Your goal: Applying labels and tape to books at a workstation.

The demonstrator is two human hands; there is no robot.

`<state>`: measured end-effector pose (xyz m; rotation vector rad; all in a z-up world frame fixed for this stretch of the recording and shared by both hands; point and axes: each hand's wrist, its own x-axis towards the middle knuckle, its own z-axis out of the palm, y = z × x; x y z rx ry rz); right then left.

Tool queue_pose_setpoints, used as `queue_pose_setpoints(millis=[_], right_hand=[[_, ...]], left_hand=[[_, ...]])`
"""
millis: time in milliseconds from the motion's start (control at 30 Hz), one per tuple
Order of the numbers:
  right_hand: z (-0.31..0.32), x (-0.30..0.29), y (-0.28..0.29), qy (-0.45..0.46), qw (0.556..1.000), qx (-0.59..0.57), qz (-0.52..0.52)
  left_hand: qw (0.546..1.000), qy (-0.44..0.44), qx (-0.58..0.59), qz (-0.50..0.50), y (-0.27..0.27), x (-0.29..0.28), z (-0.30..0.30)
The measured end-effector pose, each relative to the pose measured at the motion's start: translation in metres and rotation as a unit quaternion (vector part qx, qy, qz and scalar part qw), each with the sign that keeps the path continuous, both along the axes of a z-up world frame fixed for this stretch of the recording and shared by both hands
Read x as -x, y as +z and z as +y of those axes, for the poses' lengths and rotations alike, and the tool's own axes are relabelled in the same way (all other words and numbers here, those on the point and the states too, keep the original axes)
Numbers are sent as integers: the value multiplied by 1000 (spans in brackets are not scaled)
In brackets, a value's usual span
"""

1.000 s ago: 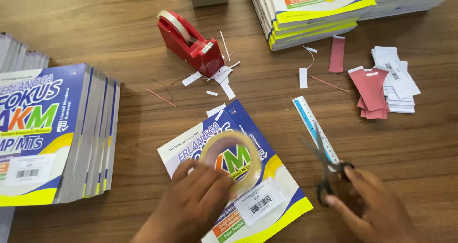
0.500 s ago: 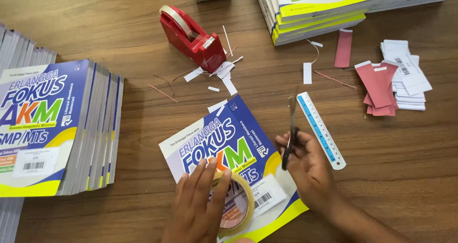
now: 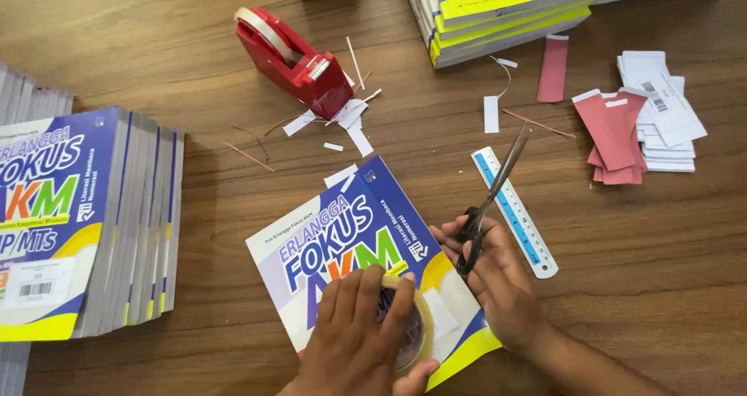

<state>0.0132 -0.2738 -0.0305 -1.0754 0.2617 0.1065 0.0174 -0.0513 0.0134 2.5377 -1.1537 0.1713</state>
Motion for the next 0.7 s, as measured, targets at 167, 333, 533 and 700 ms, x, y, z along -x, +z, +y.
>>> queue_pose_setpoints(millis=[167,333,533,700], right_hand=[[1,-1,0,-2,1000,-5,0],[2,1,-5,-1,1000,0,-14],[4,2,-4,-21,1000,13,-7],[14,13,-1,-76,997,0,3]], left_hand=[[999,-16,-28,0,-2,-3,-19],[1000,2,-2,-24,0,-1,-20],[1000,-18,2,-14,8,-3,-24],[1000,-18,24,-4,7,-2,-33]])
